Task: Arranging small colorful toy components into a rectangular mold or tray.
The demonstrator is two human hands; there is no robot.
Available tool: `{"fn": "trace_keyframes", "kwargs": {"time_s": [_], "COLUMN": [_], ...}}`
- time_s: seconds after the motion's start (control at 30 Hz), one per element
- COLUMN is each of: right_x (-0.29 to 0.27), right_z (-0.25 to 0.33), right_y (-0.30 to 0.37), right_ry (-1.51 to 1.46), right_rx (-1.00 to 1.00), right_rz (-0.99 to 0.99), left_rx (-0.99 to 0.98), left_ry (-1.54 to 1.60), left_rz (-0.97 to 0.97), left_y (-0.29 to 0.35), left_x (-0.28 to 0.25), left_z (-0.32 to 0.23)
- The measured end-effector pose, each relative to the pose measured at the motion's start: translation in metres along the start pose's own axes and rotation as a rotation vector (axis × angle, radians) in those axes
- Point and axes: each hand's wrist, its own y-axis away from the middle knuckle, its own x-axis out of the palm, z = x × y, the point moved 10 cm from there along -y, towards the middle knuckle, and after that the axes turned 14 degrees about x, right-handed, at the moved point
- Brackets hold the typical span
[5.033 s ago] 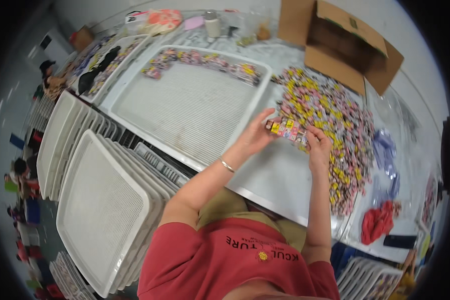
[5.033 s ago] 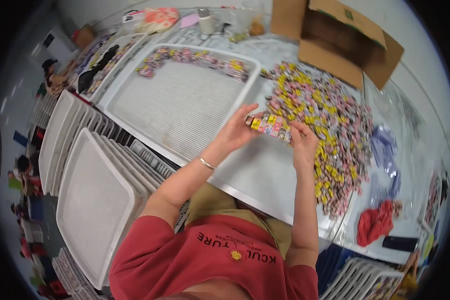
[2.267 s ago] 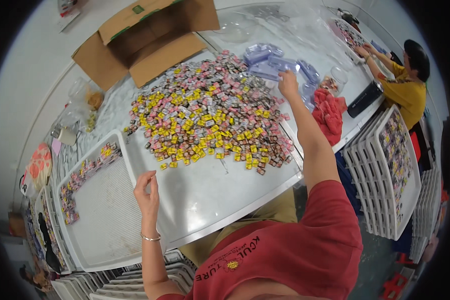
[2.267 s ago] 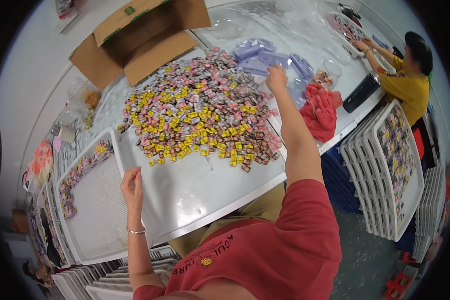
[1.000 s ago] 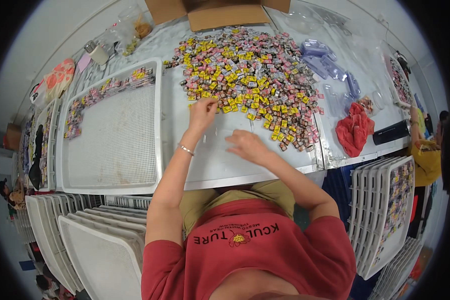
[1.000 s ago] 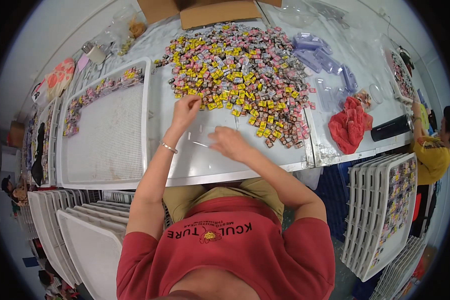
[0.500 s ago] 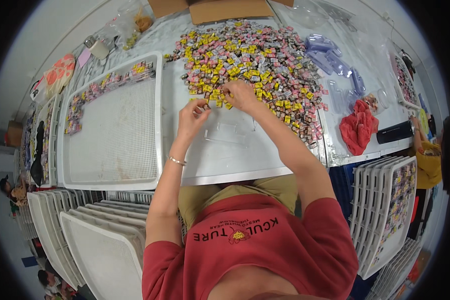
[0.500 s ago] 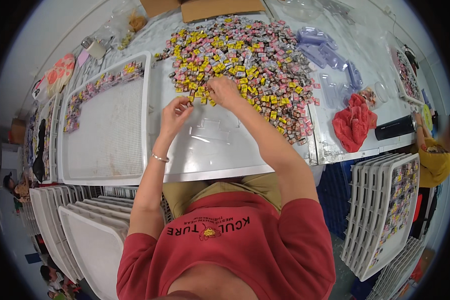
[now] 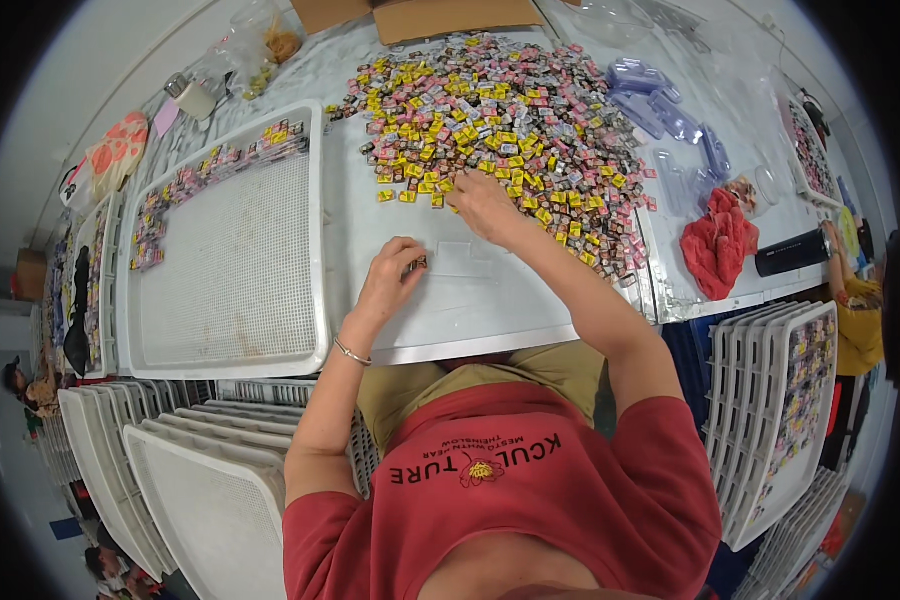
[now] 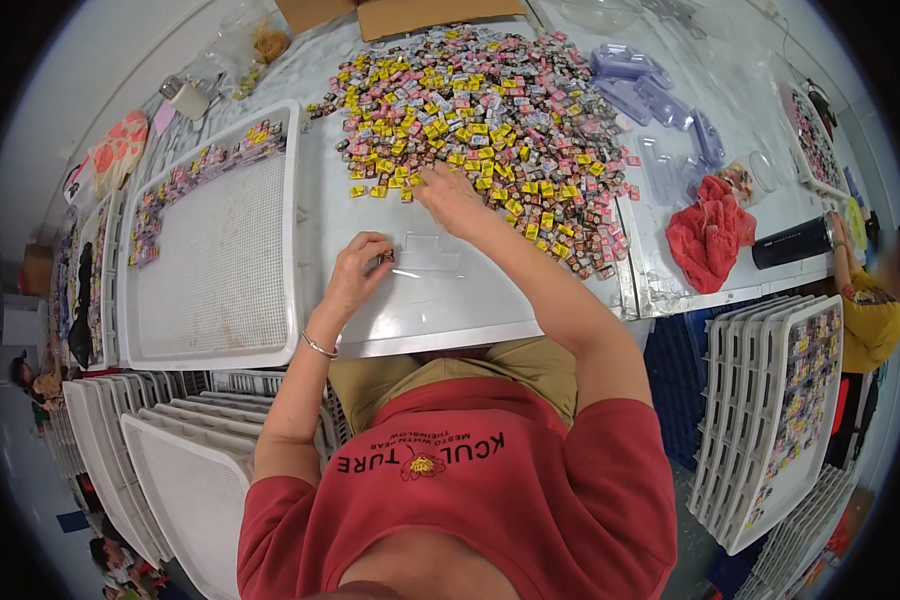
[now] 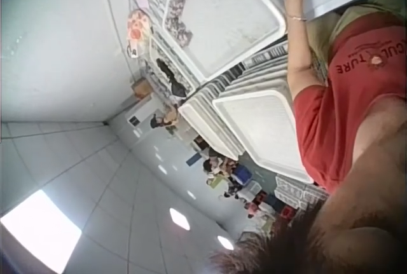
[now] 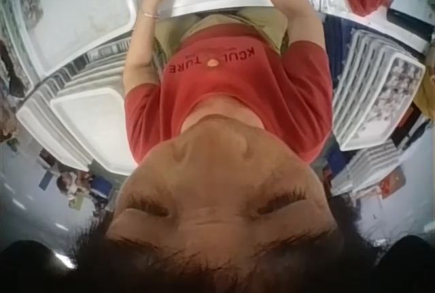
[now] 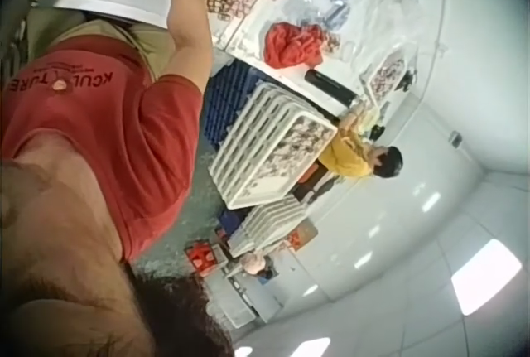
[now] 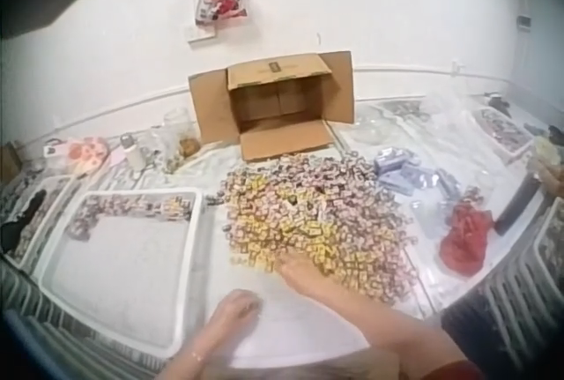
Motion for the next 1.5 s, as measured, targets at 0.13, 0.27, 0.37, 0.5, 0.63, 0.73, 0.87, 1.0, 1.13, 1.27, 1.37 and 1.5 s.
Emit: {"fn": "trace_keyframes", "kwargs": {"time_s": [0.13, 0.27, 0.37, 0.5, 0.63, 0.73, 0.87, 1.0, 1.13, 1.27, 1.37, 1.5], "right_x": [-0.008, -0.004, -0.006, -0.011, 0.034, 0.04, 0.039, 0.026, 0.01, -0.027, -0.066, -0.059], "right_z": [0.013, 0.022, 0.023, -0.016, -0.044, -0.011, 0.016, 0.032, 0.055, -0.003, -0.111, -0.146], "right_y": [0.009, 0.004, 0.006, 0.001, 0.027, 0.036, 0.035, 0.041, 0.059, 0.032, 0.016, 0.012], "right_ry": [0.045, 0.071, 0.091, -0.299, -1.166, -1.183, -0.873, -0.734, -0.43, -0.498, -0.266, -0.039], "right_rx": [-0.064, -0.12, -0.155, 0.129, 0.718, 0.538, 0.376, 0.347, 0.148, 0.238, 0.461, 0.284], "right_rz": [-0.002, 0.115, 0.127, 0.123, 0.492, 0.477, 0.394, 0.22, -0.004, -0.09, -0.29, -0.275], "left_rx": [0.071, 0.083, 0.027, 0.053, 0.103, 0.079, 0.079, 0.104, 0.084, 0.071, 0.078, 0.089], "left_ry": [-0.009, 0.007, 0.065, -0.005, -0.083, -0.059, -0.041, -0.087, -0.111, -0.129, -0.126, -0.133], "left_rz": [0.015, 0.041, -0.067, -0.081, -0.068, -0.088, -0.16, -0.184, -0.203, -0.195, -0.24, -0.306], "left_y": [0.003, 0.008, 0.009, 0.015, 0.018, 0.019, 0.021, 0.023, 0.026, 0.025, 0.02, 0.004], "left_x": [-0.002, 0.001, -0.009, -0.006, -0.002, -0.002, -0.001, -0.001, -0.002, -0.009, -0.011, -0.01], "left_z": [-0.013, -0.013, -0.01, -0.009, -0.012, -0.009, -0.012, -0.014, -0.016, -0.023, -0.033, -0.027]}}
